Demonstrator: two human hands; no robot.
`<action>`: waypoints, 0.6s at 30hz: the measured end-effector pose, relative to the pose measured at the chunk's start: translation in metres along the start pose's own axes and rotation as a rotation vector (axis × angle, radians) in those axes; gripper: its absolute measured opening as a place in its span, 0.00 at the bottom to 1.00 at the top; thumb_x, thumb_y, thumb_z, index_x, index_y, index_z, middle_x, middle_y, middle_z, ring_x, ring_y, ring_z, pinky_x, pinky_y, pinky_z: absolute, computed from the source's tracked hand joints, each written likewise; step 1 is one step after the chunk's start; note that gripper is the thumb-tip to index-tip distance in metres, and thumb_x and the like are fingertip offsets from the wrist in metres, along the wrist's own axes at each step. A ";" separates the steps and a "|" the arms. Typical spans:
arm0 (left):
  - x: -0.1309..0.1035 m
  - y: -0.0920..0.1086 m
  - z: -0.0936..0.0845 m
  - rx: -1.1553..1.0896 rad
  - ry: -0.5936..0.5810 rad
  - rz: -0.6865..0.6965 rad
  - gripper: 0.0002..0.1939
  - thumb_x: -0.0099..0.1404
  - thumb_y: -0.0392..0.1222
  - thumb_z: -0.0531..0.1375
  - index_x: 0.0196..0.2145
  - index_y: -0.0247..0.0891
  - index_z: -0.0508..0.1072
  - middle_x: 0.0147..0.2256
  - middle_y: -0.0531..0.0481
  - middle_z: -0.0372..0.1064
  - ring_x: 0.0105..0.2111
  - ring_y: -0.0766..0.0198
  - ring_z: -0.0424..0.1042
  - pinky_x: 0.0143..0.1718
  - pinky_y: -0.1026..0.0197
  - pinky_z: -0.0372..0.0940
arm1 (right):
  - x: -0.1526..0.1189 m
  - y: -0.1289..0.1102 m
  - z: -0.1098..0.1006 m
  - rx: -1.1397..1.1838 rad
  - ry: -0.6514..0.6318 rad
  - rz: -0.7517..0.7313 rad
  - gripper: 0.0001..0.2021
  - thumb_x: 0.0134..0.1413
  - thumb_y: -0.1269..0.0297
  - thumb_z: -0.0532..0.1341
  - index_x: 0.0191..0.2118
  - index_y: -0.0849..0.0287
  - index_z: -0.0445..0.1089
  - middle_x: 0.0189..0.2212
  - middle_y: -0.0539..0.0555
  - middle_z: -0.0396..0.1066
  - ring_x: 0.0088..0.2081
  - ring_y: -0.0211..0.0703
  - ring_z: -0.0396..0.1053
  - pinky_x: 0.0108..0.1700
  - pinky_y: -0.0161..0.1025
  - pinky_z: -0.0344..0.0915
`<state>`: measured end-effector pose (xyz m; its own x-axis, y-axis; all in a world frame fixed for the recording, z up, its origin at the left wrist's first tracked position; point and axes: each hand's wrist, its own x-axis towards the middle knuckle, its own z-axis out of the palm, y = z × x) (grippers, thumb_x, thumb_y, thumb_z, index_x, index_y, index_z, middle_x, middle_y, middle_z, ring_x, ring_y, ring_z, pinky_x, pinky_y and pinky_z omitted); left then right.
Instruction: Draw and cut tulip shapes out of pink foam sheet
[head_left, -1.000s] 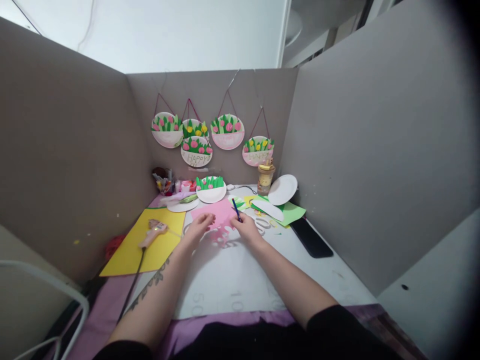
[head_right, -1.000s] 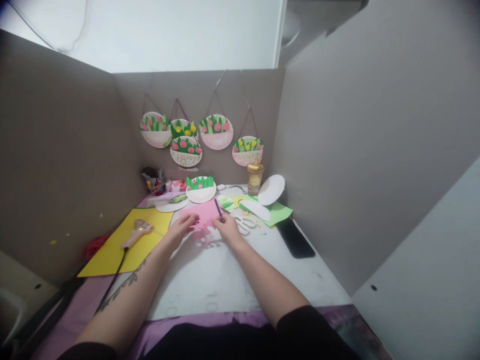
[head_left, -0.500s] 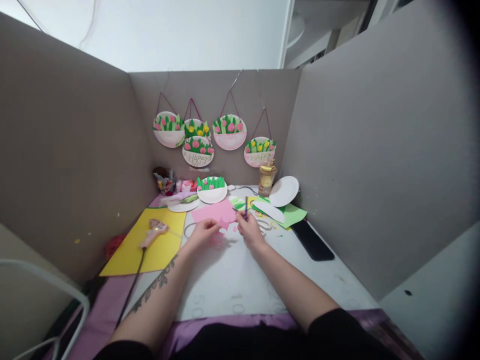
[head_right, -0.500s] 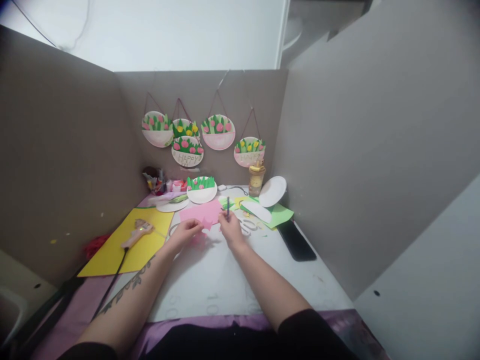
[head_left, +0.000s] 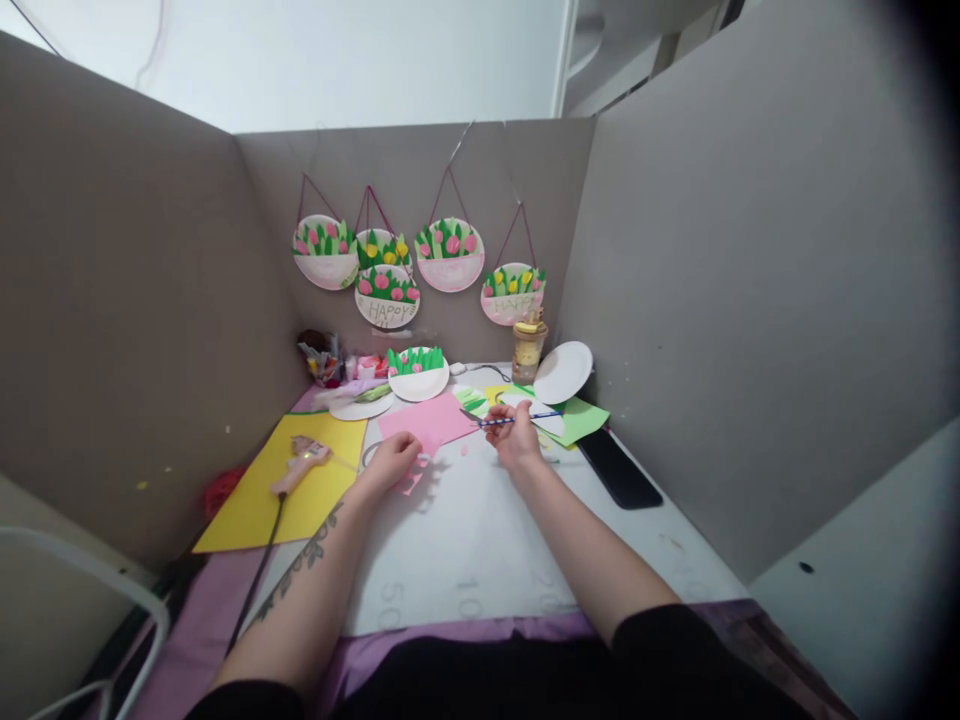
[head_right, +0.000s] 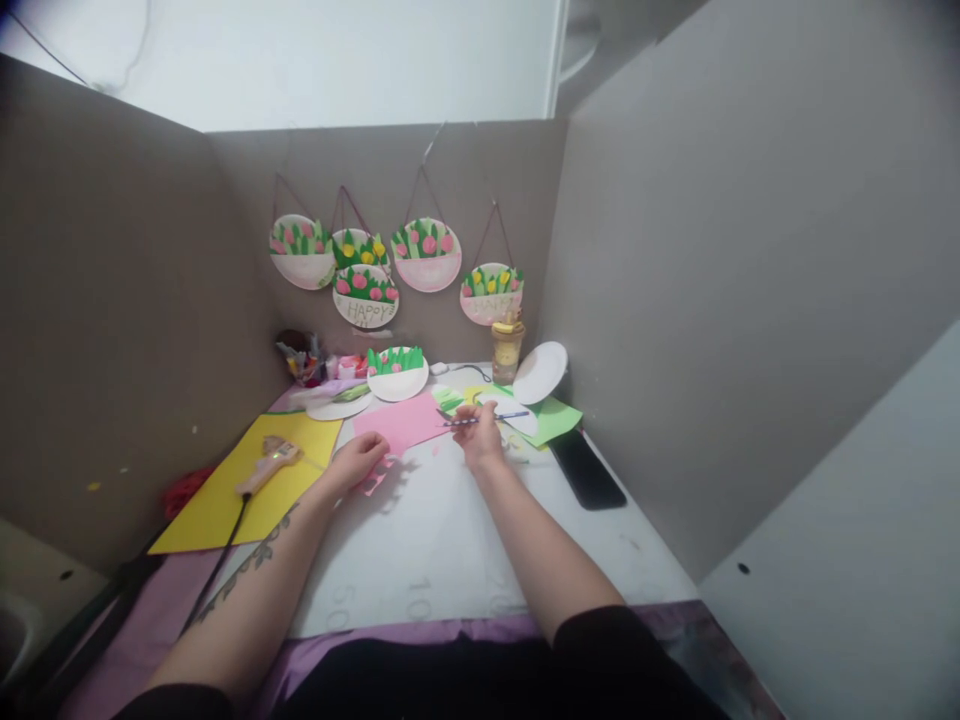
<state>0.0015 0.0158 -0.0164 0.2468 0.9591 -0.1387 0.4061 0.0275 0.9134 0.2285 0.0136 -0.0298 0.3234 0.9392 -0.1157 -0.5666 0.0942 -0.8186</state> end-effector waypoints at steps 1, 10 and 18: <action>0.000 0.000 0.000 0.015 -0.001 -0.003 0.11 0.56 0.49 0.58 0.30 0.38 0.64 0.28 0.50 0.69 0.17 0.70 0.64 0.12 0.70 0.58 | -0.001 0.000 0.001 -0.006 0.001 0.013 0.31 0.54 0.35 0.42 0.28 0.59 0.65 0.20 0.54 0.68 0.20 0.38 0.64 0.21 0.34 0.58; -0.001 -0.002 -0.002 0.127 -0.069 0.003 0.10 0.58 0.48 0.56 0.32 0.37 0.66 0.29 0.48 0.72 0.21 0.67 0.69 0.12 0.69 0.62 | -0.005 -0.009 0.007 0.174 0.082 -0.012 0.29 0.59 0.40 0.43 0.24 0.58 0.65 0.16 0.50 0.66 0.16 0.35 0.61 0.19 0.33 0.54; 0.002 -0.005 -0.006 0.191 -0.038 0.062 0.10 0.58 0.46 0.58 0.31 0.35 0.69 0.27 0.47 0.73 0.23 0.64 0.72 0.13 0.70 0.62 | -0.008 -0.011 0.009 0.192 0.077 -0.034 0.29 0.59 0.40 0.43 0.23 0.59 0.65 0.16 0.51 0.65 0.16 0.34 0.61 0.18 0.32 0.54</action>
<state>-0.0059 0.0192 -0.0189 0.3076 0.9460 -0.1023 0.5475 -0.0880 0.8322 0.2251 0.0084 -0.0149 0.3975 0.9071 -0.1380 -0.6858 0.1938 -0.7015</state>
